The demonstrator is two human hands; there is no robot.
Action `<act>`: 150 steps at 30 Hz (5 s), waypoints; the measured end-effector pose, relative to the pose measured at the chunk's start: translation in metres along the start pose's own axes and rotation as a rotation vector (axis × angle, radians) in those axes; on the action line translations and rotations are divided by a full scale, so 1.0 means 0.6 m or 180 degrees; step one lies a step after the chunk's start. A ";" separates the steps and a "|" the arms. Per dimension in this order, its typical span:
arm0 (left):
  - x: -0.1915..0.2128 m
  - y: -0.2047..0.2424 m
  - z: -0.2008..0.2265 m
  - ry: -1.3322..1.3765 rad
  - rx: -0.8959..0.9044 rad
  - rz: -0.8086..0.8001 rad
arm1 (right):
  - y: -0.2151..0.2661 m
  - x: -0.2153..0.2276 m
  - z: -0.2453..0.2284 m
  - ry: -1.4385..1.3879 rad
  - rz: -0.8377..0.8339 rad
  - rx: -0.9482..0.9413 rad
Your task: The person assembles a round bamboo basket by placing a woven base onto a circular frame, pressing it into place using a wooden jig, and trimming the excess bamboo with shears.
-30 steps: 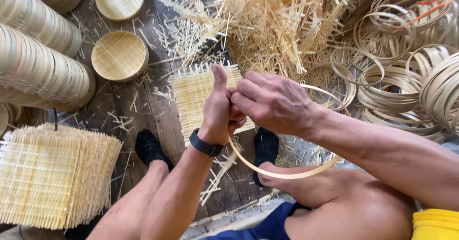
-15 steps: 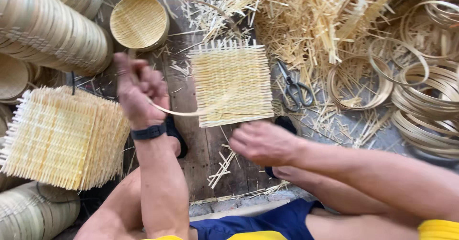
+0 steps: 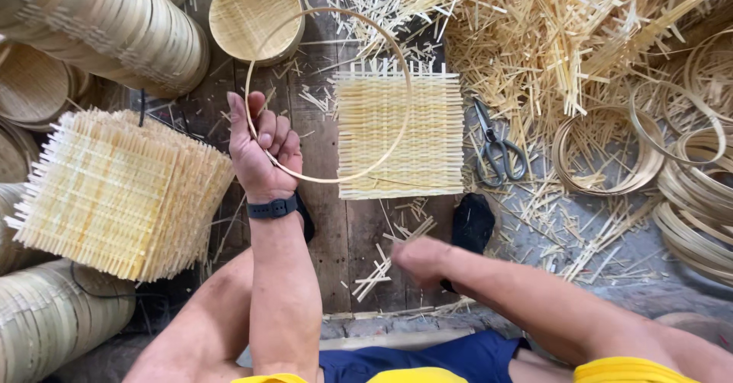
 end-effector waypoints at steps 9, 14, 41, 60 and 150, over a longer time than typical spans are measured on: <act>-0.002 0.004 -0.021 -0.0147 0.0017 0.0095 | 0.019 0.217 0.089 -0.0109 0.2855 -0.1724; 0.000 0.000 -0.034 -0.0322 0.0075 0.0310 | 0.016 0.234 0.100 0.0280 0.2697 -0.1076; 0.046 -0.028 -0.064 0.0224 0.0185 -0.0094 | 0.096 0.259 0.035 -0.1202 -0.0617 -0.1288; 0.046 -0.025 -0.164 0.0012 0.0418 0.0365 | 0.064 0.382 0.143 -0.6199 0.3815 -0.0801; 0.281 -0.140 -0.248 -0.3958 -0.0347 0.1226 | 0.050 0.217 0.287 -0.2357 0.3905 -0.3364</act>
Point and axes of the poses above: each hand's wrist, its own y-axis away from the middle knuckle, its own x-axis out of the back of the hand, z = x × y, the point moved 3 cm from there along -y, towards the middle knuckle, and after that the axes turned 14 degrees about z, right-handed, at the moved point
